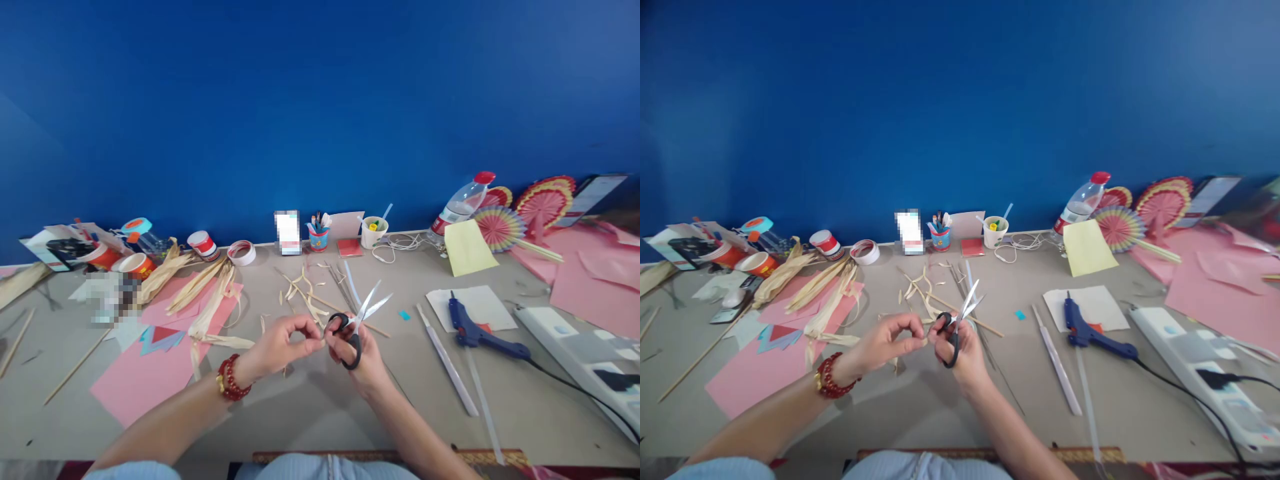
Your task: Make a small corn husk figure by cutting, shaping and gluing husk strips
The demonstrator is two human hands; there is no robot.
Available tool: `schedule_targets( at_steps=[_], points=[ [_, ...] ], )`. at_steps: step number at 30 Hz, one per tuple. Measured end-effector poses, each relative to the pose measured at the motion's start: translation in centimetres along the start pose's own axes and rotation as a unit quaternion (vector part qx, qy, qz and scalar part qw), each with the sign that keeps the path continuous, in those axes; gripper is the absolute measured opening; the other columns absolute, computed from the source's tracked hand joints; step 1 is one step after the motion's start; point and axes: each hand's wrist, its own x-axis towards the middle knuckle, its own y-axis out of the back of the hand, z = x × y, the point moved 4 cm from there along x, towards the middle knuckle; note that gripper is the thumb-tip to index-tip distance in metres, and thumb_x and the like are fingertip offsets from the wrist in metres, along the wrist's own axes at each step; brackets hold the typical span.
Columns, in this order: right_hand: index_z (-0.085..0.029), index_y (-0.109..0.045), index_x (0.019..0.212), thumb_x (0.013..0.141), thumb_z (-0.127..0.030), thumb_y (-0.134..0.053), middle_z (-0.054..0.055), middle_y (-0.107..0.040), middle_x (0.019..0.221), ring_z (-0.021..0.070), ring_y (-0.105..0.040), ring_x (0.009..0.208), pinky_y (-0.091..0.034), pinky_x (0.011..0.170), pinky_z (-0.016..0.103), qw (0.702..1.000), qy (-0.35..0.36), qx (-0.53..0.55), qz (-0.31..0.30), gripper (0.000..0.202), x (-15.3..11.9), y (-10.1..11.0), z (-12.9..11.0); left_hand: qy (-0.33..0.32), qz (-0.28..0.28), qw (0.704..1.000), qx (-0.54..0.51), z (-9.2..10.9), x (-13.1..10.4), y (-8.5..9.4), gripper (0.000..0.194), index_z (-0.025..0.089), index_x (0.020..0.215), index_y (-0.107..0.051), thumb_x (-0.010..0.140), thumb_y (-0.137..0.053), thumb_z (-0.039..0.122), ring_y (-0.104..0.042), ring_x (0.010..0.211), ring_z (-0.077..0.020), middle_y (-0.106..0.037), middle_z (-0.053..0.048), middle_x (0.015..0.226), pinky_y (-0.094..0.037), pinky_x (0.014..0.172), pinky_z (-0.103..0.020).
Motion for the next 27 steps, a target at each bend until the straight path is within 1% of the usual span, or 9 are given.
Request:
schedule_targets(
  at_steps=[4, 8, 10, 12, 14, 17, 22, 24, 27],
  points=[
    [-0.019, -0.058, 0.08, 0.069, -0.038, -0.081, -0.005, -0.052, 0.064, 0.0081, -0.041, 0.05, -0.034, 0.048, 0.023, 1.0, 0.013, -0.01, 0.0, 0.031, -0.1, -0.2, 0.0, 0.092, -0.031, 0.989, -0.109, -1.3, -0.1, -0.5, 0.02, 0.017, 0.079, -0.064, 0.081, -0.071, 0.036, -0.051, 0.066, -0.01, -0.06, 0.002, 0.074, -0.043, 0.064, -0.022],
    [-0.02, -0.058, 0.082, 0.07, -0.037, -0.08, -0.004, -0.053, 0.069, 0.008, -0.041, 0.05, -0.033, 0.048, 0.023, 0.999, 0.03, 0.011, 0.026, 0.031, 0.4, 0.4, -0.1, 0.104, -0.034, 0.986, -0.125, -2.0, -0.4, -0.2, 0.021, 0.017, 0.077, -0.066, 0.079, -0.073, 0.038, -0.052, 0.067, -0.0109, -0.061, 0.001, 0.073, -0.043, 0.065, -0.022],
    [-0.02, -0.058, 0.082, 0.07, -0.038, -0.08, -0.004, -0.053, 0.067, 0.0082, -0.04, 0.05, -0.032, 0.048, 0.023, 0.998, 0.029, 0.013, 0.049, 0.031, 0.7, 0.9, -0.1, 0.094, 0.006, 0.991, -0.091, -2.8, 0.0, 1.2, 0.021, 0.018, 0.078, -0.067, 0.08, -0.071, 0.039, -0.056, 0.07, -0.0132, -0.064, 0.0, 0.075, -0.046, 0.067, -0.024],
    [-0.02, -0.058, 0.082, 0.069, -0.039, -0.081, -0.004, -0.052, 0.066, 0.0086, -0.039, 0.051, -0.031, 0.048, 0.022, 0.998, 0.024, 0.004, 0.064, 0.032, 0.9, 1.4, 0.1, 0.083, 0.078, 0.993, -0.027, -4.0, 0.9, 3.5, 0.022, 0.02, 0.081, -0.068, 0.081, -0.068, 0.042, -0.059, 0.074, -0.0156, -0.066, -0.001, 0.077, -0.048, 0.071, -0.026],
    [-0.02, -0.058, 0.081, 0.069, -0.04, -0.081, -0.004, -0.053, 0.066, 0.0089, -0.039, 0.051, -0.031, 0.048, 0.023, 0.998, 0.014, -0.011, 0.06, 0.033, 1.0, 1.5, 0.5, 0.081, 0.148, 0.984, 0.059, -5.7, 1.9, 6.1, 0.023, 0.02, 0.083, -0.068, 0.081, -0.065, 0.043, -0.061, 0.077, -0.0175, -0.069, -0.001, 0.08, -0.049, 0.074, -0.027],
    [-0.02, -0.059, 0.083, 0.071, -0.043, -0.079, -0.003, -0.055, 0.068, 0.01, -0.041, 0.053, -0.032, 0.049, 0.023, 0.998, -0.003, -0.05, 0.036, 0.033, 0.7, 1.2, 1.3, 0.088, 0.196, 0.964, 0.155, -8.2, 3.3, 9.0, 0.024, 0.02, 0.084, -0.069, 0.081, -0.06, 0.042, -0.065, 0.076, -0.0193, -0.072, -0.002, 0.079, -0.05, 0.073, -0.029],
    [-0.019, -0.06, 0.079, 0.071, -0.042, -0.079, -0.001, -0.055, 0.07, 0.0123, -0.046, 0.059, -0.037, 0.055, 0.024, 0.994, 0.004, -0.105, 0.001, 0.031, 0.3, 0.7, 1.8, 0.091, 0.2, 0.951, 0.218, -10.7, 4.4, 10.4, 0.019, 0.02, 0.074, -0.067, 0.077, -0.063, 0.039, -0.065, 0.069, -0.0196, -0.071, -0.001, 0.071, -0.048, 0.066, -0.028],
    [-0.019, -0.059, 0.078, 0.07, -0.042, -0.079, -0.002, -0.054, 0.07, 0.0122, -0.046, 0.06, -0.039, 0.056, 0.024, 0.994, 0.011, -0.11, -0.009, 0.031, 0.3, 0.6, 1.8, 0.081, 0.198, 0.945, 0.246, -10.6, 4.7, 10.5, 0.022, 0.02, 0.074, -0.066, 0.08, -0.061, 0.041, -0.065, 0.067, -0.0193, -0.07, -0.001, 0.069, -0.047, 0.064, -0.027],
    [-0.02, -0.058, 0.079, 0.07, -0.043, -0.078, -0.002, -0.054, 0.069, 0.0125, -0.047, 0.06, -0.039, 0.055, 0.024, 0.994, 0.004, -0.105, -0.016, 0.032, 0.4, 0.5, 1.7, 0.044, 0.197, 0.933, 0.297, -9.3, 6.0, 10.4, 0.026, 0.019, 0.077, -0.065, 0.088, -0.053, 0.039, -0.063, 0.069, -0.0185, -0.068, -0.002, 0.073, -0.047, 0.066, -0.028]
  ],
)
